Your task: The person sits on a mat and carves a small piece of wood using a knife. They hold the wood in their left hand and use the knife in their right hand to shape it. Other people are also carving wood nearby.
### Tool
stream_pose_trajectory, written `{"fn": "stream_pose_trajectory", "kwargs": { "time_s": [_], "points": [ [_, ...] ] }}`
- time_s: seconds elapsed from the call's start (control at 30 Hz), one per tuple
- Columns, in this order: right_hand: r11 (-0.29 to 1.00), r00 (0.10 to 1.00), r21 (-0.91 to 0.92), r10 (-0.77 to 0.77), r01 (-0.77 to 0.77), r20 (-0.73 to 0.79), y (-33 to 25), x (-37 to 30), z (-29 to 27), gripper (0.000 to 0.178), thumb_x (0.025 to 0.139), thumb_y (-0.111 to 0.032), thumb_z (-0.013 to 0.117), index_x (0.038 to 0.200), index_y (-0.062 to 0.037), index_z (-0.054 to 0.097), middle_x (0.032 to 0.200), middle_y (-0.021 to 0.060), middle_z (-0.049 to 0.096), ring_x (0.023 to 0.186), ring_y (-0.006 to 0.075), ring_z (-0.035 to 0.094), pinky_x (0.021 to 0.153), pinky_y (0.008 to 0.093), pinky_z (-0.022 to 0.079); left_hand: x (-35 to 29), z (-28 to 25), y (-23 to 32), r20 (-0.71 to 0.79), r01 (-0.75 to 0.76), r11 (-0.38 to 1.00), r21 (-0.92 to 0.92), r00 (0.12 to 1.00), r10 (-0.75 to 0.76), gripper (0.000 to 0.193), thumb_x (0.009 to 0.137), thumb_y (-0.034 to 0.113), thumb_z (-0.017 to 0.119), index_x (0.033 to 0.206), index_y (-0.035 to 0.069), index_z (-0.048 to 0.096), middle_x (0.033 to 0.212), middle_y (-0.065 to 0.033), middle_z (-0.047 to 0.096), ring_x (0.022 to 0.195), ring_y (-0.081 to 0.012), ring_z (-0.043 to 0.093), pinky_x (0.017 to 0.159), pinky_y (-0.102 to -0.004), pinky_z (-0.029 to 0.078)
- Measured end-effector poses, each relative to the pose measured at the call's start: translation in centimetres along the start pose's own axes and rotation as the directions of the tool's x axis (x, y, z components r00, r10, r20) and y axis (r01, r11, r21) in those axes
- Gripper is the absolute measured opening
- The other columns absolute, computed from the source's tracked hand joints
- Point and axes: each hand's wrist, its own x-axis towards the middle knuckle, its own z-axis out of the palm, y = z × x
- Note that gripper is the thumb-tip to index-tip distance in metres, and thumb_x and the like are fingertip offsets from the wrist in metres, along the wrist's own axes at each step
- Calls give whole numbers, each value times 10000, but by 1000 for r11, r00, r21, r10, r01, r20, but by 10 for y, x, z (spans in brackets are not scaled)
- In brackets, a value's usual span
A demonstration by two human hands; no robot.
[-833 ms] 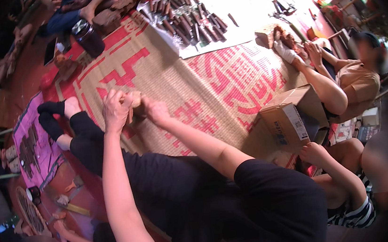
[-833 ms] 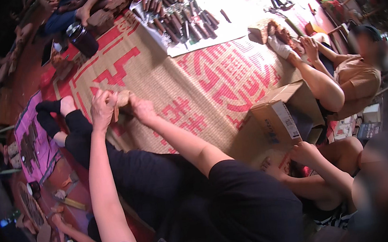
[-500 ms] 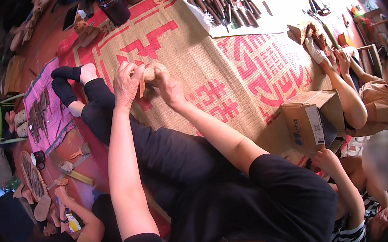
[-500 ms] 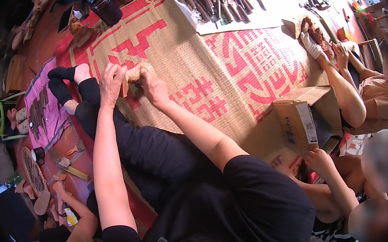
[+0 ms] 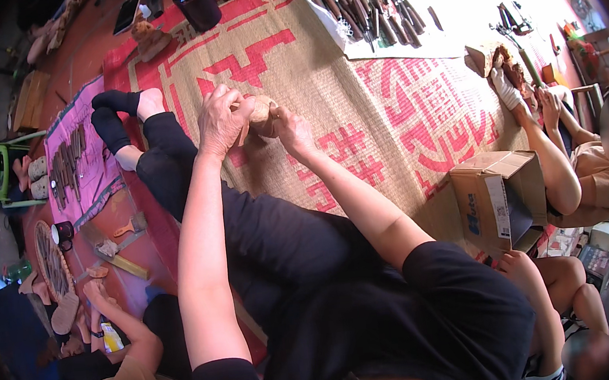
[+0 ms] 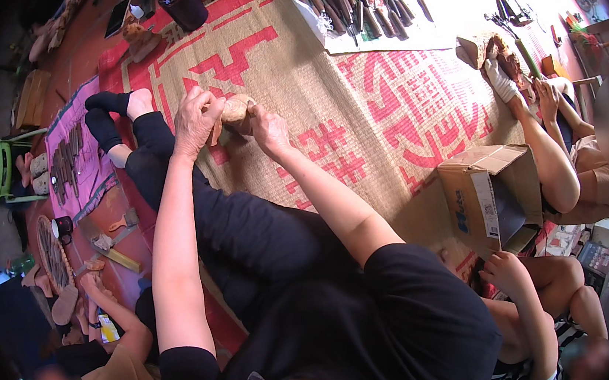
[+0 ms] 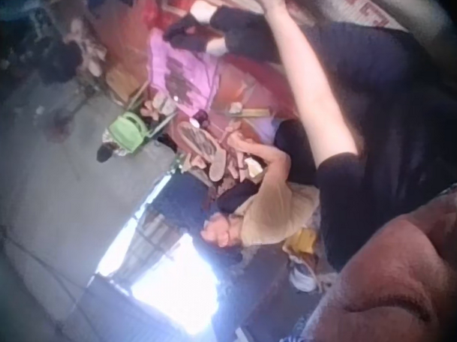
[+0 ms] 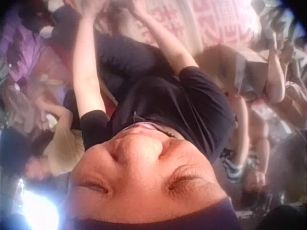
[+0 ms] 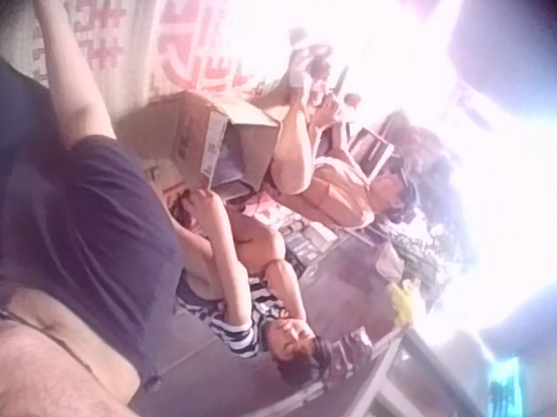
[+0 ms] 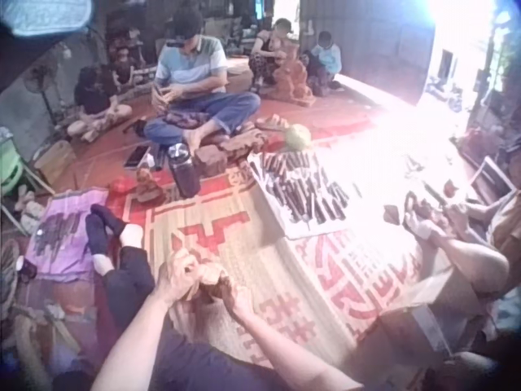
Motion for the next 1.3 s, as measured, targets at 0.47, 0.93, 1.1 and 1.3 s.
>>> {"fn": "stream_pose_trajectory", "kwargs": {
  "time_s": [0.47, 0.93, 1.1, 1.3],
  "points": [
    [989, 992, 98, -107, 113, -61, -29, -11, -8, 196, 871, -153, 555, 1064, -116, 565, 771, 174, 652, 725, 353, 650, 648, 455, 499, 0, -1, -6, -65, -42, 998, 54, 997, 46, 312, 846, 329, 595, 742, 36, 570, 775, -101, 508, 786, -290, 539, 723, -396, 432],
    [937, 982, 293, 188, -188, 28, 3, -8, -24, 284, 844, -130, 542, 1117, -74, 596, 721, 113, 652, 630, 211, 622, 628, 344, 496, 2, -4, 10, 47, 21, 1000, 21, 999, -22, 502, 710, 526, 695, 789, 39, 601, 898, -116, 563, 919, -304, 568, 817, -411, 454],
    [903, 968, 351, 245, -248, 51, 17, -29, -39, 331, 852, -127, 532, 1173, -55, 575, 688, 62, 635, 571, 110, 567, 581, 278, 479, 0, 0, 13, -15, 106, 994, 2, 994, -106, 417, 734, 448, 685, 763, 40, 603, 857, -106, 570, 839, -290, 597, 750, -386, 473],
    [893, 955, 343, 293, -290, 46, 28, -41, -46, 274, 872, -184, 566, 1138, -126, 597, 711, 71, 674, 705, 207, 659, 692, 348, 486, 3, -6, 13, -102, 359, 911, -201, 917, -384, 483, 776, 503, 648, 755, 23, 601, 832, -95, 581, 783, -242, 603, 711, -341, 455]
  ]
}}
